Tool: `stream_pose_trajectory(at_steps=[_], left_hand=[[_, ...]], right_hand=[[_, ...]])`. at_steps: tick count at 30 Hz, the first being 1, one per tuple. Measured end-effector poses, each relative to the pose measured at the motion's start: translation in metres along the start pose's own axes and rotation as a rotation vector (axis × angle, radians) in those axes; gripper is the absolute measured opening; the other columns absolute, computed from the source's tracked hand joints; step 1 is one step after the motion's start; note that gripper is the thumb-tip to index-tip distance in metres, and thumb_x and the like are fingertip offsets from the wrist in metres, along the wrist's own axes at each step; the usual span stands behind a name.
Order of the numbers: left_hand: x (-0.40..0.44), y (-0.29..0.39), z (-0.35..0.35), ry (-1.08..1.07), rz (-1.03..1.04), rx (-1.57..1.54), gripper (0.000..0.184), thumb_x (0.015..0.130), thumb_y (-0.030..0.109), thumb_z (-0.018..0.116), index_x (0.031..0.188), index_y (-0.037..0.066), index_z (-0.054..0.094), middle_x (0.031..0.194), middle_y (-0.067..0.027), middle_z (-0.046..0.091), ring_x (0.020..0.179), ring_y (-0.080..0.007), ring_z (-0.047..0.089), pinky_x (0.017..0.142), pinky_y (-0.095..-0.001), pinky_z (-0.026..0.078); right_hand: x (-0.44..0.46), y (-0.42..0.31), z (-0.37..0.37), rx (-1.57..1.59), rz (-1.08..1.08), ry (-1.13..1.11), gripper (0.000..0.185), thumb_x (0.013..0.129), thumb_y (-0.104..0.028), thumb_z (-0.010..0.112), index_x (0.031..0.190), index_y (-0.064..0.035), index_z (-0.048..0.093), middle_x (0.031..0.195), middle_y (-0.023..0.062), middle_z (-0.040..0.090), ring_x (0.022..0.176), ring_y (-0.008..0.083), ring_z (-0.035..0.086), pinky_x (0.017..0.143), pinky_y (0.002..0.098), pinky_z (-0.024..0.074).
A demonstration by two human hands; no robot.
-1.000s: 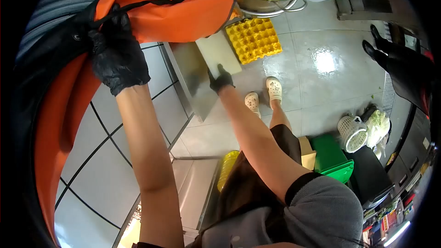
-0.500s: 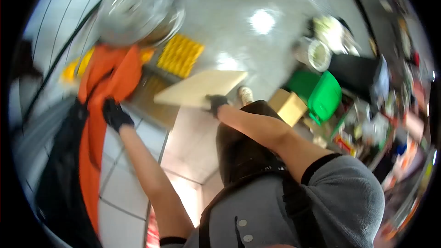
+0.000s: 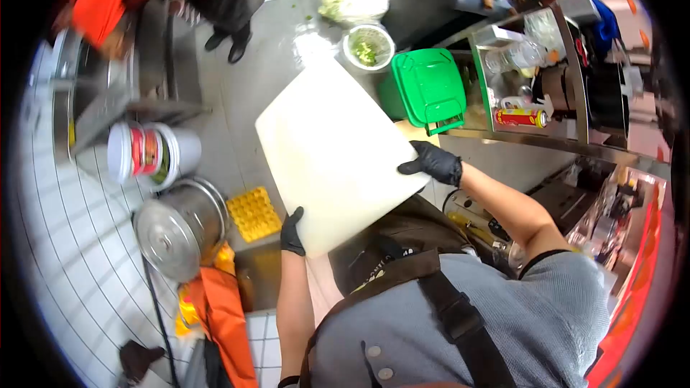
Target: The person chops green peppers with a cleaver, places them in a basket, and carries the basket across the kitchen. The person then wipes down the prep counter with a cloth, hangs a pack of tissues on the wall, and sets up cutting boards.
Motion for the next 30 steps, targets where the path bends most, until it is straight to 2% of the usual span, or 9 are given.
stream_pose_trajectory(at_steps=[3, 5, 7, 10, 12, 21, 23, 26, 30], left_hand=[[0.044, -0.001, 0.115, -0.087, -0.012, 0.132, 0.057, 0.076, 0.004, 0.056, 0.129, 0.000, 0.036, 0.121, -0.0203, 0.049, 0.107, -0.0377, 0.052, 0.092, -0.0464, 0.044], [0.076, -0.010, 0.199, -0.153, -0.058, 0.204, 0.061, 0.071, -0.001, 0.058, 0.128, -0.001, 0.036, 0.118, -0.0205, 0.051, 0.107, -0.0366, 0.052, 0.091, -0.0451, 0.045], [0.124, -0.038, 0.244, -0.224, -0.154, 0.231, 0.067, 0.065, -0.006, 0.061, 0.127, -0.001, 0.036, 0.118, -0.0183, 0.050, 0.106, -0.0340, 0.053, 0.090, -0.0440, 0.047], [0.187, -0.085, 0.291, -0.253, -0.123, 0.420, 0.067, 0.064, -0.006, 0.064, 0.126, 0.000, 0.038, 0.117, -0.0162, 0.052, 0.105, -0.0312, 0.053, 0.090, -0.0411, 0.046], [0.228, -0.112, 0.297, -0.253, -0.134, 0.616, 0.068, 0.067, -0.004, 0.064, 0.128, 0.002, 0.036, 0.119, -0.0146, 0.050, 0.108, -0.0290, 0.051, 0.091, -0.0397, 0.045], [0.366, -0.269, 0.246, -0.167, -0.445, 0.648, 0.065, 0.077, -0.002, 0.062, 0.132, 0.007, 0.028, 0.119, -0.0105, 0.048, 0.104, -0.0246, 0.052, 0.087, -0.0376, 0.048], [0.394, -0.294, 0.224, -0.236, -0.484, 0.984, 0.056, 0.081, 0.006, 0.062, 0.129, 0.006, 0.033, 0.118, -0.0096, 0.049, 0.104, -0.0209, 0.051, 0.083, -0.0338, 0.048], [0.411, -0.309, 0.204, -0.146, -0.616, 1.223, 0.044, 0.083, 0.014, 0.061, 0.121, 0.004, 0.041, 0.115, -0.0097, 0.052, 0.098, -0.0178, 0.055, 0.075, -0.0300, 0.049], [0.444, -0.318, 0.177, -0.101, -0.597, 1.326, 0.033, 0.081, 0.021, 0.064, 0.106, 0.002, 0.053, 0.093, -0.0085, 0.061, 0.077, -0.0161, 0.060, 0.065, -0.0282, 0.049]], right_hand=[[-0.008, 0.066, -0.107, 0.270, 0.137, 0.115, 0.041, 0.080, -0.022, 0.065, 0.110, 0.0040, 0.054, 0.096, 0.0096, 0.063, 0.081, 0.0152, 0.060, 0.075, 0.0267, 0.0478], [-0.029, 0.104, -0.151, 0.774, 0.137, 0.247, 0.042, 0.084, -0.025, 0.059, 0.114, 0.0041, 0.052, 0.101, 0.0120, 0.062, 0.088, 0.0211, 0.062, 0.081, 0.0314, 0.0491], [-0.032, 0.150, -0.166, 1.341, -0.114, 0.223, 0.049, 0.089, -0.030, 0.050, 0.126, 0.0008, 0.041, 0.118, 0.0154, 0.054, 0.109, 0.0292, 0.053, 0.097, 0.0396, 0.0404], [-0.011, 0.189, -0.168, 1.579, -0.369, 0.437, 0.050, 0.085, -0.015, 0.054, 0.131, -0.0076, 0.037, 0.130, 0.0105, 0.045, 0.119, 0.0272, 0.043, 0.100, 0.0389, 0.0362], [0.008, 0.242, -0.174, 1.570, -0.313, 0.772, 0.063, 0.075, 0.007, 0.056, 0.132, -0.0084, 0.036, 0.129, 0.0069, 0.045, 0.120, 0.0232, 0.041, 0.100, 0.0360, 0.0350], [0.028, 0.420, -0.266, 1.466, -0.338, 1.017, 0.064, 0.069, 0.015, 0.052, 0.128, -0.0047, 0.039, 0.125, 0.0082, 0.047, 0.113, 0.0226, 0.046, 0.094, 0.0347, 0.0408], [0.033, 0.461, -0.280, 1.399, -0.254, 1.083, 0.064, 0.070, 0.015, 0.052, 0.129, -0.0039, 0.038, 0.126, 0.0091, 0.046, 0.115, 0.0224, 0.045, 0.094, 0.0340, 0.0411], [0.046, 0.498, -0.290, 1.400, -0.194, 1.056, 0.055, 0.072, 0.012, 0.055, 0.123, -0.0031, 0.044, 0.116, 0.0091, 0.052, 0.104, 0.0217, 0.052, 0.085, 0.0322, 0.0449], [0.068, 0.552, -0.286, 0.939, 0.200, 1.133, 0.033, 0.075, 0.004, 0.061, 0.106, -0.0025, 0.053, 0.091, 0.0034, 0.058, 0.072, 0.0154, 0.053, 0.059, 0.0256, 0.0417]])
Point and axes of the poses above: each hand's wrist, its own x-axis towards the middle knuckle, its own z-axis out of the palm, y = z × x, the point moved 9 cm from there along x, towards the middle knuckle
